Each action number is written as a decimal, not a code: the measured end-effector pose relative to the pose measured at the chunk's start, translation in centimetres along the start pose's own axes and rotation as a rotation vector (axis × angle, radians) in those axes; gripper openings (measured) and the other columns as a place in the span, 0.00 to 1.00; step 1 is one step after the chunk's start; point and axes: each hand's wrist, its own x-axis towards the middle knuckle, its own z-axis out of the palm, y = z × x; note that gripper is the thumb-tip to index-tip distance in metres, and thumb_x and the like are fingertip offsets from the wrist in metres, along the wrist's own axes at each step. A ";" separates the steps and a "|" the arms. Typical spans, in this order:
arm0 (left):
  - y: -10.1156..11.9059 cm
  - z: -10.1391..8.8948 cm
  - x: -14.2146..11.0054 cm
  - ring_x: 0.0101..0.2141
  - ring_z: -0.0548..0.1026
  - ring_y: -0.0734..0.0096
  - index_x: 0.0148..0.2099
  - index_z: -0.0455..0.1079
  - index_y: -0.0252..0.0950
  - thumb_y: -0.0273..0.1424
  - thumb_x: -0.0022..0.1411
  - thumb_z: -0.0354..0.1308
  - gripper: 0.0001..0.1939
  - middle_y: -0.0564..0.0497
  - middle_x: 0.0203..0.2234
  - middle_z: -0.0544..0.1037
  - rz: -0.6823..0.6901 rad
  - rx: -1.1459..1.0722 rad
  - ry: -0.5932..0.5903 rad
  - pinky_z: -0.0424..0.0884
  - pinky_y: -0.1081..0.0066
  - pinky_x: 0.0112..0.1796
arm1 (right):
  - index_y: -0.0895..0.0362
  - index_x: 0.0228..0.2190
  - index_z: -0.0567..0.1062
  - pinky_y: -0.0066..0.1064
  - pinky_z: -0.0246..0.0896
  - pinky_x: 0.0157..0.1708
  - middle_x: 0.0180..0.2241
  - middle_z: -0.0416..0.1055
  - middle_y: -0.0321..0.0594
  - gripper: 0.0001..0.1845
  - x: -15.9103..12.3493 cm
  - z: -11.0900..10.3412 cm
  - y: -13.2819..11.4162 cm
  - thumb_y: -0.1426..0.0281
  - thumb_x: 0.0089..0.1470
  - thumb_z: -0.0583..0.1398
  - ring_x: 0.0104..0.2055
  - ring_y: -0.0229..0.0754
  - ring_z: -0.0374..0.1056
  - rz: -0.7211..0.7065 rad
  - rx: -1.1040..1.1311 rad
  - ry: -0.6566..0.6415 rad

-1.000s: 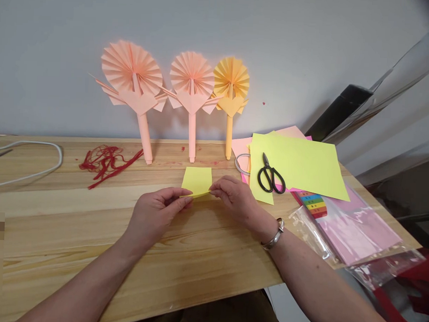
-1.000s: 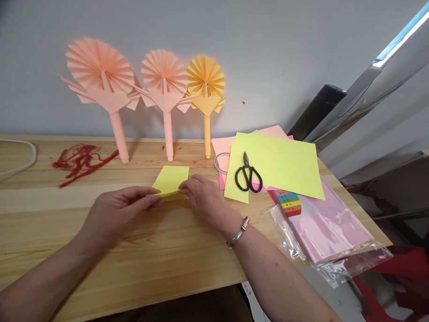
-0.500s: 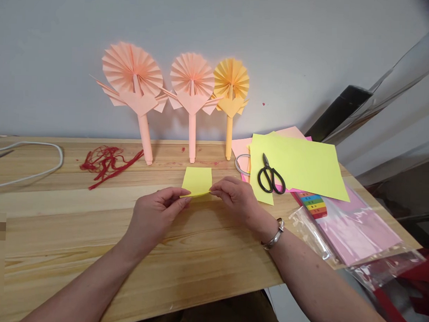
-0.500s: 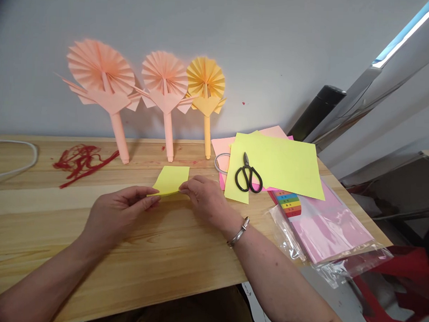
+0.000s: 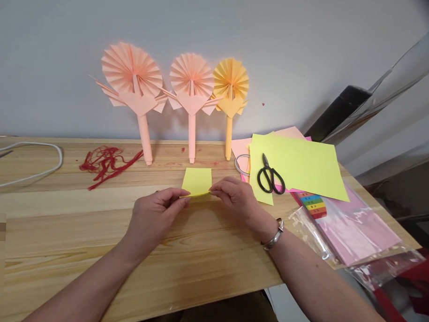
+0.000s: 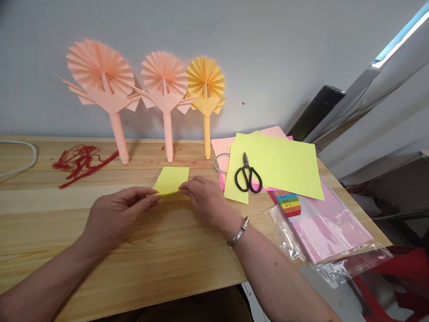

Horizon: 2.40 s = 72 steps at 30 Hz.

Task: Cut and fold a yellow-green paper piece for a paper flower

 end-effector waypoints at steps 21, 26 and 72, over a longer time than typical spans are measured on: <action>-0.8 0.0 0.4 0.39 0.67 0.62 0.34 0.74 0.40 0.32 0.58 0.56 0.06 0.50 0.32 0.75 0.540 0.240 0.126 0.67 0.60 0.41 | 0.57 0.28 0.77 0.26 0.62 0.30 0.30 0.71 0.40 0.08 -0.1 0.2 0.0 0.75 0.55 0.58 0.31 0.36 0.67 -0.036 -0.026 0.078; -1.1 0.0 0.3 0.39 0.65 0.60 0.37 0.74 0.43 0.31 0.59 0.56 0.06 0.51 0.32 0.77 0.594 0.276 0.119 0.66 0.60 0.40 | 0.58 0.29 0.77 0.27 0.62 0.31 0.30 0.71 0.40 0.09 -0.2 0.3 -0.2 0.75 0.56 0.57 0.31 0.36 0.66 -0.045 0.002 0.055; -0.6 0.4 0.1 0.35 0.67 0.63 0.36 0.76 0.43 0.28 0.58 0.56 0.07 0.51 0.29 0.77 0.761 0.317 0.103 0.68 0.61 0.36 | 0.59 0.33 0.75 0.28 0.62 0.34 0.33 0.70 0.42 0.10 -0.8 0.5 -1.3 0.77 0.57 0.53 0.34 0.38 0.65 -0.111 -0.067 -0.104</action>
